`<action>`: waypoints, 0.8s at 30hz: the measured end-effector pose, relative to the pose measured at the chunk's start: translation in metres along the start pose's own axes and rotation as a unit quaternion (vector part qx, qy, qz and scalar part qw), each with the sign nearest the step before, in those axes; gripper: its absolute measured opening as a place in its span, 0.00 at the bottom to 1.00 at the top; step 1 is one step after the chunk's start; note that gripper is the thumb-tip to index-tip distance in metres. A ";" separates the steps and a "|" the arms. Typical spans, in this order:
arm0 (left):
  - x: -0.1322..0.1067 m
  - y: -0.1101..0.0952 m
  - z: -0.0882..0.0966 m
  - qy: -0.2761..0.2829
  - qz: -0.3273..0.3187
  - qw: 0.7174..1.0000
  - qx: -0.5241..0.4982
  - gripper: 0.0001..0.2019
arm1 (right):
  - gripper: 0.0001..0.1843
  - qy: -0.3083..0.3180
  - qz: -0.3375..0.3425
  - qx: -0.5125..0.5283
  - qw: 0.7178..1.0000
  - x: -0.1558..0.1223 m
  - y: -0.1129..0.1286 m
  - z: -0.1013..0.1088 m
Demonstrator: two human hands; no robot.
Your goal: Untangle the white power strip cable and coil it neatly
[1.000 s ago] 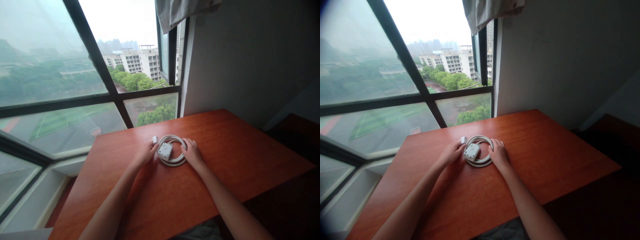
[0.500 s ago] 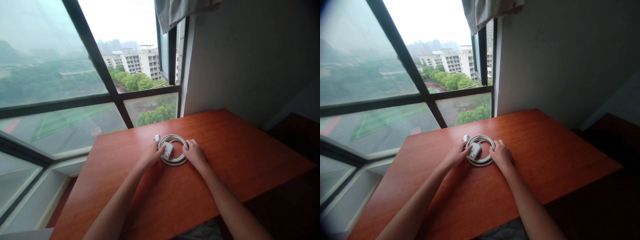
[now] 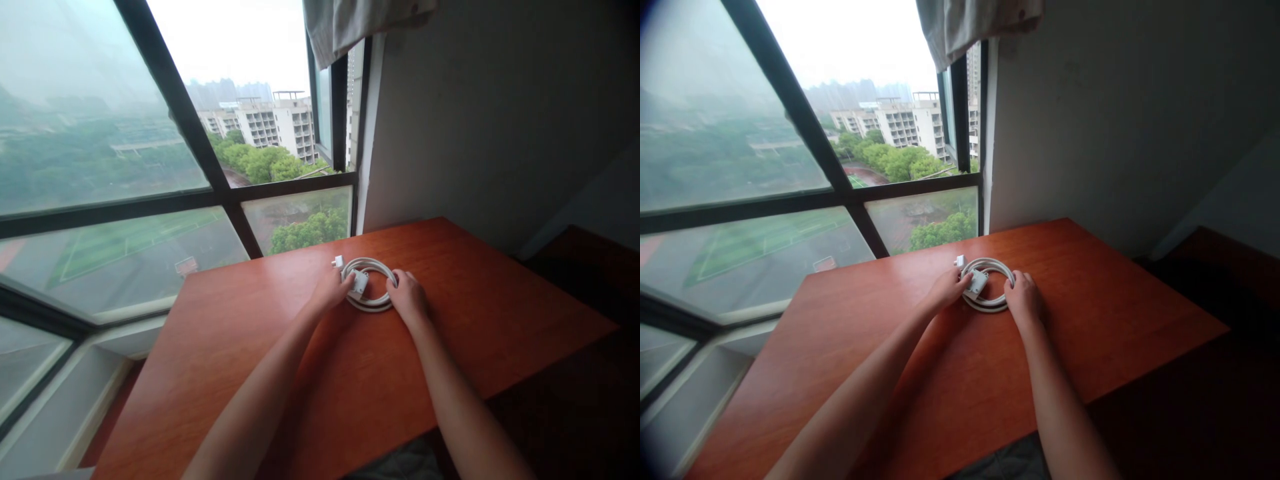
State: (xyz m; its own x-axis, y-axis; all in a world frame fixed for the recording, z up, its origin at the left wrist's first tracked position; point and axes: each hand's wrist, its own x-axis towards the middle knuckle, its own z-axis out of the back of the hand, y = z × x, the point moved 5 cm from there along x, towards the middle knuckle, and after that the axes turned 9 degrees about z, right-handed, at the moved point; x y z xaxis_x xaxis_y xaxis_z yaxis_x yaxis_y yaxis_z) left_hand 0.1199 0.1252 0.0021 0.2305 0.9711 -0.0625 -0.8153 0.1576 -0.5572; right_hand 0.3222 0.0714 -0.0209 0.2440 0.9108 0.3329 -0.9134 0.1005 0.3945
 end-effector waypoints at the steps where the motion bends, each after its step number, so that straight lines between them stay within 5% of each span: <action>1: 0.006 -0.005 -0.004 0.006 0.001 1.000 0.004 0.20 | 0.12 -0.007 -0.011 -0.005 1.000 0.001 -0.006 0.002; 9: 0.026 -0.024 -0.020 0.019 -0.023 0.997 -0.077 0.22 | 0.13 -0.032 -0.059 0.003 0.998 0.001 -0.032 0.012; 15: -0.002 0.012 -0.007 0.052 0.010 0.978 -0.203 0.23 | 0.19 -0.138 -0.042 0.045 0.989 -0.003 -0.023 0.028; 19: -0.035 0.048 0.007 0.090 0.040 0.943 -0.317 0.24 | 0.20 -0.118 0.062 0.195 0.972 -0.008 0.033 0.031; 24: -0.063 0.081 0.023 0.059 0.043 0.927 -0.368 0.22 | 0.17 0.117 0.183 0.316 0.924 -0.020 0.134 0.000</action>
State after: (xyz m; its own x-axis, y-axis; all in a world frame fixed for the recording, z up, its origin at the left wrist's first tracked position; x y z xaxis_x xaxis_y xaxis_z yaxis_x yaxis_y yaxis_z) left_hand 0.0271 0.0810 -0.0198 0.2737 0.9409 -0.1997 -0.2612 -0.1272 -0.9569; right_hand 0.1950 0.0665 0.0256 -0.1878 0.9069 0.3773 -0.5300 -0.4169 0.7384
